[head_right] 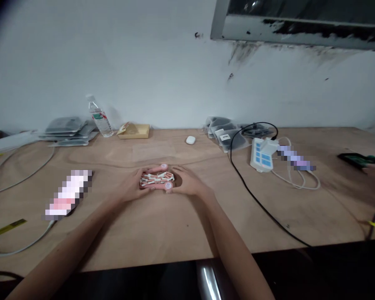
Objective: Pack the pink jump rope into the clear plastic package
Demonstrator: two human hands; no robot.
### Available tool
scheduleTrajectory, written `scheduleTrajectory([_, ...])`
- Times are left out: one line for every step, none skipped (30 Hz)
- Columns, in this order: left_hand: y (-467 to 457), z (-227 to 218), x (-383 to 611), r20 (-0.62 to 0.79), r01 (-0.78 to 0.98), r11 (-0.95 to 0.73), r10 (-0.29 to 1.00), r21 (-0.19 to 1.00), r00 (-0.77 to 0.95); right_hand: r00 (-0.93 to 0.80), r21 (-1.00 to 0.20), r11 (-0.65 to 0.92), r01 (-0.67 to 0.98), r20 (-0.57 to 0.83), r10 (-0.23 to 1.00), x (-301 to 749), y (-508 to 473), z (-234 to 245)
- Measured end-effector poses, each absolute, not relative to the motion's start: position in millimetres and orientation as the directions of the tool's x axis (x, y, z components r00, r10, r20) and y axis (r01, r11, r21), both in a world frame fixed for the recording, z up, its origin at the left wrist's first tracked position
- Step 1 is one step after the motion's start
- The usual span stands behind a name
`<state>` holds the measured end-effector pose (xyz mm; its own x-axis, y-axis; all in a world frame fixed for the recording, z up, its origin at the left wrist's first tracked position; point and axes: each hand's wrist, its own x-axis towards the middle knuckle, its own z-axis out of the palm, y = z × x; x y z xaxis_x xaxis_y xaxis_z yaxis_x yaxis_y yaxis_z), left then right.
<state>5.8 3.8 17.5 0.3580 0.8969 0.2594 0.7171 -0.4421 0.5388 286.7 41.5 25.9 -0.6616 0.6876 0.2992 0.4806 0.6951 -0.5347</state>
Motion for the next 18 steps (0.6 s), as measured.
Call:
scheduleTrajectory([4.7,16.0,4.9,0.246,0.704,-0.445,0.895,0.553,0.372,-0.661,-0.55,0.693,0.466,0.305,0.686,286.0,40.8,29.3])
scheduleTrajectory([5.6,14.5,3.9,0.235,0.694,-0.45,0.891,0.562,0.388,-0.658,-0.562,0.687,0.461,0.304,0.689,285.7,40.4,32.1])
scheduleTrajectory([6.5,13.2,3.1,0.229,0.689,-0.456,0.887,0.564,0.4,-0.655,-0.568,0.681,0.463,0.299,0.694,285.7,40.1,34.0])
scheduleTrajectory([7.3,12.3,2.4,0.227,0.694,-0.459,0.886,0.555,0.404,-0.653,-0.566,0.678,0.469,0.295,0.698,285.8,40.2,35.0])
scheduleTrajectory([8.1,11.6,1.9,0.222,0.702,-0.459,0.886,0.544,0.407,-0.653,-0.557,0.679,0.478,0.291,0.699,286.2,40.5,35.2])
scheduleTrajectory([8.7,11.3,1.4,0.216,0.713,-0.456,0.888,0.533,0.407,-0.655,-0.544,0.682,0.489,0.288,0.699,286.6,40.9,34.7])
scheduleTrajectory([9.1,11.1,1.1,0.211,0.723,-0.451,0.891,0.523,0.403,-0.657,-0.53,0.686,0.499,0.285,0.698,287.0,41.5,33.9])
scheduleTrajectory([9.4,11.2,0.9,0.208,0.73,-0.448,0.892,0.516,0.4,-0.66,-0.521,0.689,0.503,0.284,0.696,287.1,42.0,33.0])
scheduleTrajectory([9.5,11.5,0.8,0.212,0.731,-0.453,0.89,0.51,0.404,-0.663,-0.518,0.695,0.499,0.287,0.691,287.0,42.3,32.2])
scheduleTrajectory([9.3,12.0,1.0,0.225,0.729,-0.466,0.884,0.502,0.411,-0.67,-0.52,0.702,0.487,0.293,0.682,286.4,42.4,31.4])
scheduleTrajectory([9.0,12.8,1.5,0.243,0.727,-0.484,0.875,0.487,0.42,-0.678,-0.524,0.71,0.47,0.301,0.671,285.3,42.2,30.8])
scheduleTrajectory([8.3,13.8,2.4,0.263,0.729,-0.505,0.863,0.463,0.431,-0.685,-0.53,0.719,0.45,0.312,0.658,283.7,41.7,30.3])
scheduleTrajectory([7.3,15.0,3.8,0.282,0.733,-0.527,0.85,0.431,0.445,-0.691,-0.535,0.727,0.43,0.323,0.647,281.8,41.1,29.6])
scheduleTrajectory([6.0,16.4,5.7,0.296,0.739,-0.546,0.837,0.395,0.461,-0.691,-0.538,0.732,0.417,0.335,0.64,279.7,40.3,28.8])
scheduleTrajectory([4.6,17.7,8.0,0.303,0.748,-0.558,0.828,0.36,0.472,-0.688,-0.537,0.736,0.412,0.346,0.638,277.5,39.4,27.7])
scheduleTrajectory([3.1,18.7,10.4,0.305,0.76,-0.558,0.827,0.333,0.473,-0.682,-0.533,0.737,0.416,0.353,0.64,275.6,38.7,26.2])
scheduleTrajectory([1.8,19.4,12.6,0.306,0.774,-0.549,0.831,0.314,0.465,-0.676,-0.524,0.736,0.429,0.355,0.646,274.2,38.0,24.5])
scheduleTrajectory([0.8,19.6,14.4,0.306,0.789,-0.533,0.84,0.304,0.449,-0.662,-0.515,0.727,0.455,0.35,0.662,273.2,37.5,22.6])
